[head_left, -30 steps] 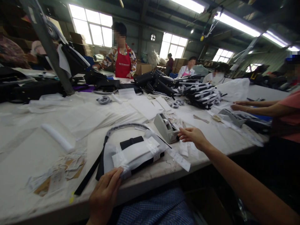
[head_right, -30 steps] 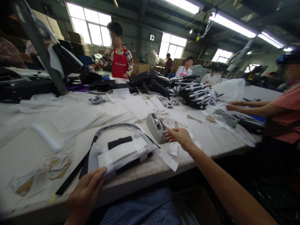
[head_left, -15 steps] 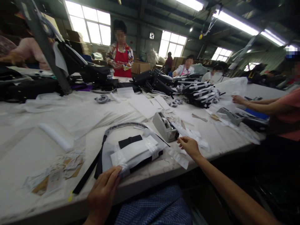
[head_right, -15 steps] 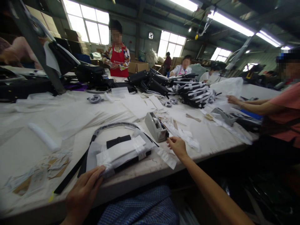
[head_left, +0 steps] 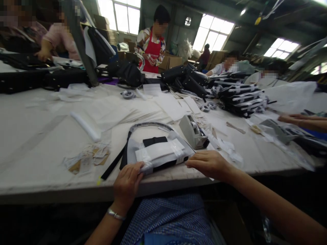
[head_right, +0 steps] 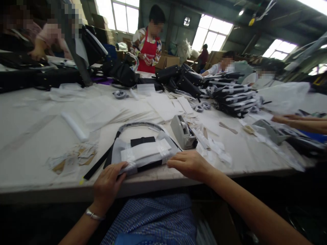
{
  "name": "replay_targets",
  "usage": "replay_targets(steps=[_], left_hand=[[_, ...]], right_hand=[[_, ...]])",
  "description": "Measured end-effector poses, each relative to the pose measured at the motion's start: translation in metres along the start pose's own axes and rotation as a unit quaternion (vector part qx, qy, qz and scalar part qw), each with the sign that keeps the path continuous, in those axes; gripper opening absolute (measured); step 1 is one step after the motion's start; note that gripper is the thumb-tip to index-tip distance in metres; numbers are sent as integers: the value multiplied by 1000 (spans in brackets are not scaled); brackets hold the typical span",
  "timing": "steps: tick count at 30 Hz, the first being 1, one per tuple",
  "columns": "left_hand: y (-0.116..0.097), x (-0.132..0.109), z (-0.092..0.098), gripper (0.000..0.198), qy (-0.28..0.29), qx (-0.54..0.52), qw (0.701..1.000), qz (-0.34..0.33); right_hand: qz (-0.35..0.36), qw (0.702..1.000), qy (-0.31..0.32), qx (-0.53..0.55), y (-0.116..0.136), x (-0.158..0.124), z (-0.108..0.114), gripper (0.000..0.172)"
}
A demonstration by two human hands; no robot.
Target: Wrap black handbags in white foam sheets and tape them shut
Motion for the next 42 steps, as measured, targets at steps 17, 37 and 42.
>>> replay_targets(steps=[17,37,42], left_hand=[[0,-2,0,22,-17,-24,998,50],[3,-4,-6,22,-15,-50,997,54],[1,-2,-1,20,-21,-44,998,48]], right_hand=[[184,927,262,-196,70,194,-49,5],[102,885,386,-239,37,266,-58,46],[-22,928,331,-166,-6,292,-38,43]])
Point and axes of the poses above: each hand's wrist, its own x-axis towards the middle knuckle, its own z-axis out of the back of the hand, y = z × x, the point moved 7 cm from there along x, towards the middle knuckle, and after that the axes turned 14 degrees about y, right-handed, at the moved point
